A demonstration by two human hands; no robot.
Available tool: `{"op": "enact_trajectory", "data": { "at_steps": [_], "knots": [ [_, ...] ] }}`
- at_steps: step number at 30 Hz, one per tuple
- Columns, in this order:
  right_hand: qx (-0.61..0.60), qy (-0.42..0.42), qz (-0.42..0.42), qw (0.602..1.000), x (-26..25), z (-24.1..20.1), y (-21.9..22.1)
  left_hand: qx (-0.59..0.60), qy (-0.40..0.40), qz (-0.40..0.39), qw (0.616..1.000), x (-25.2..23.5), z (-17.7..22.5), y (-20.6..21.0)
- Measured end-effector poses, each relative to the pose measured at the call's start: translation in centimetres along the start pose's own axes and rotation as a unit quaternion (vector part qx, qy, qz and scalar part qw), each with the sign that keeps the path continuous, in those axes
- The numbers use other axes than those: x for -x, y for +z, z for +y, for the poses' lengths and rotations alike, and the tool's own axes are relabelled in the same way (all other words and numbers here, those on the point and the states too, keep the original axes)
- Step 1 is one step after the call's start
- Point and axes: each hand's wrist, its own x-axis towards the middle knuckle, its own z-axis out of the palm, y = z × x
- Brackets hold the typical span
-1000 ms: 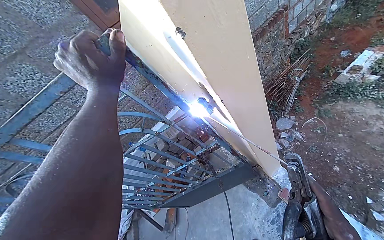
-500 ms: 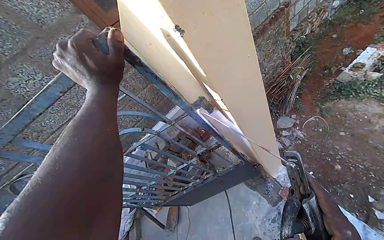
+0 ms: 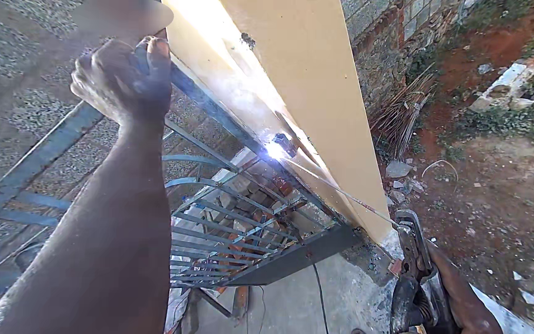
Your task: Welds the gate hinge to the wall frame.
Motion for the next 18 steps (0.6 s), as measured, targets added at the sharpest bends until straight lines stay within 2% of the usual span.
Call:
{"op": "enact_trajectory", "data": {
  "at_steps": [4,18],
  "knots": [
    [-0.011,0.0,-0.002,1.0,-0.1,0.0,0.04,-0.005,-0.013,-0.009,1.0,-0.03,0.2,-0.21],
    [0.012,-0.009,0.0,1.0,-0.43,0.04,0.07,-0.002,0.016,0.001,1.0,-0.09,-0.09,-0.01]
  ]
}}
